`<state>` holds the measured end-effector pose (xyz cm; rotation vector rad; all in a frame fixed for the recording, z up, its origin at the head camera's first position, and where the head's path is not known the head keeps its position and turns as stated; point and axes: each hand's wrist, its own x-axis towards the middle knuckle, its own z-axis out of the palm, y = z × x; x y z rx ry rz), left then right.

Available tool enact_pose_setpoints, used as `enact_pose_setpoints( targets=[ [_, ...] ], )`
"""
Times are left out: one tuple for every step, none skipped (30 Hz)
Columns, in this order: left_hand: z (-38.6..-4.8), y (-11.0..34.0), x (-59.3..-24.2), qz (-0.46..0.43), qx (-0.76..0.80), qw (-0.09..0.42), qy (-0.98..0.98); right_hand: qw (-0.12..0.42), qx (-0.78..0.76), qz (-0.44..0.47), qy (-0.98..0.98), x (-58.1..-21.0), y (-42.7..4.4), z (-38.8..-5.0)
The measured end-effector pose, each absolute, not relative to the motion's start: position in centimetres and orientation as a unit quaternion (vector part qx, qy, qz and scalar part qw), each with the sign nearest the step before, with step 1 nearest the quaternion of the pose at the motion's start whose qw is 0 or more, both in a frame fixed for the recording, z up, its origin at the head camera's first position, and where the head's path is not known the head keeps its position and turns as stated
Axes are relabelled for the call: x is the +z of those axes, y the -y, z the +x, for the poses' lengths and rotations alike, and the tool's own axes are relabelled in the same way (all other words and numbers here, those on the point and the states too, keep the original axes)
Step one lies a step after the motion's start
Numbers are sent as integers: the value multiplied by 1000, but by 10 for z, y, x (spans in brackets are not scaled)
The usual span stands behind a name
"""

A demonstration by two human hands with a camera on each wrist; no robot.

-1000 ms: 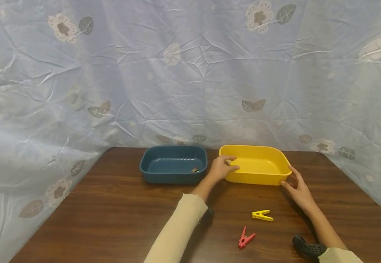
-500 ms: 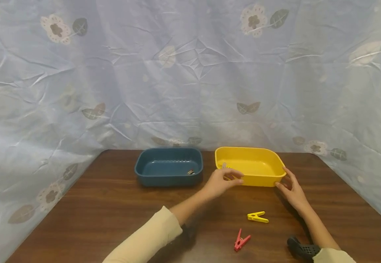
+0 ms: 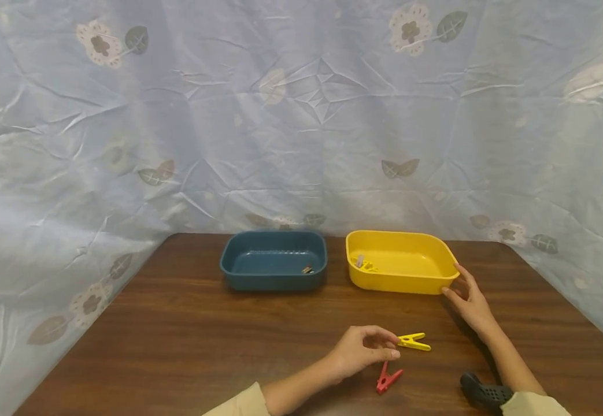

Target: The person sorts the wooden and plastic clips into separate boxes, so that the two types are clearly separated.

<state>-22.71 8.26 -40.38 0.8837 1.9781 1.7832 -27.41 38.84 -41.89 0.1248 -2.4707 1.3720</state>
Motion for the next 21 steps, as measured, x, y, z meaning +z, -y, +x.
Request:
enact_pose_setpoints(
  targets=[
    [-227, -82, -407, 325, 608, 150, -709, 156, 480, 43, 862, -419, -389, -274],
    [-228, -82, -410, 338, 589, 135, -721, 156, 480, 43, 862, -420, -389, -273],
    [-228, -81, -412, 348, 572, 122, -733, 156, 480, 43, 862, -420, -389, -273],
    [-229, -81, -413, 359, 553, 112, -743, 157, 479, 44, 863, -421, -390, -273],
    [-229, -81, -414, 368, 535, 107, -753, 159, 477, 44, 863, -421, -390, -272],
    [-229, -81, -414, 373, 519, 107, -762, 160, 476, 45, 863, -421, -390, -272],
    [-229, -81, -415, 377, 503, 106, -770, 161, 477, 47, 863, -421, -390, -273],
    [-228, -80, -415, 379, 487, 105, -780, 160, 477, 48, 863, -421, -390, -273],
    [-228, -80, -415, 380, 471, 105, -789, 159, 479, 51, 862, -422, -390, -273],
    [-228, -80, -416, 382, 457, 106, -797, 158, 479, 52, 862, -422, -389, -273],
    [-228, -80, -416, 384, 445, 106, -802, 157, 480, 53, 861, -422, -389, -273],
    [-228, -80, -416, 388, 431, 101, -808, 156, 482, 53, 860, -422, -389, -274],
    [-228, -80, -416, 392, 420, 97, -813, 156, 482, 53, 861, -422, -389, -274],
    [-228, -80, -416, 398, 410, 94, -815, 156, 483, 53, 860, -422, -389, -274],
    [-228, -80, -416, 405, 399, 92, -817, 157, 485, 55, 858, -422, -389, -274],
    [-229, -80, -416, 415, 388, 89, -818, 158, 487, 55, 857, -422, -388, -274],
    [-229, -80, -416, 424, 380, 88, -817, 159, 490, 57, 855, -422, -388, -274],
    [-230, -79, -415, 430, 379, 91, -814, 160, 493, 58, 853, -422, -388, -274],
    [-230, -79, -415, 436, 381, 96, -810, 160, 496, 60, 851, -421, -388, -274],
    [-231, -79, -415, 441, 383, 99, -805, 162, 499, 61, 849, -421, -388, -274],
    [-231, -79, -415, 446, 383, 102, -802, 161, 501, 62, 848, -421, -387, -274]
  ],
)
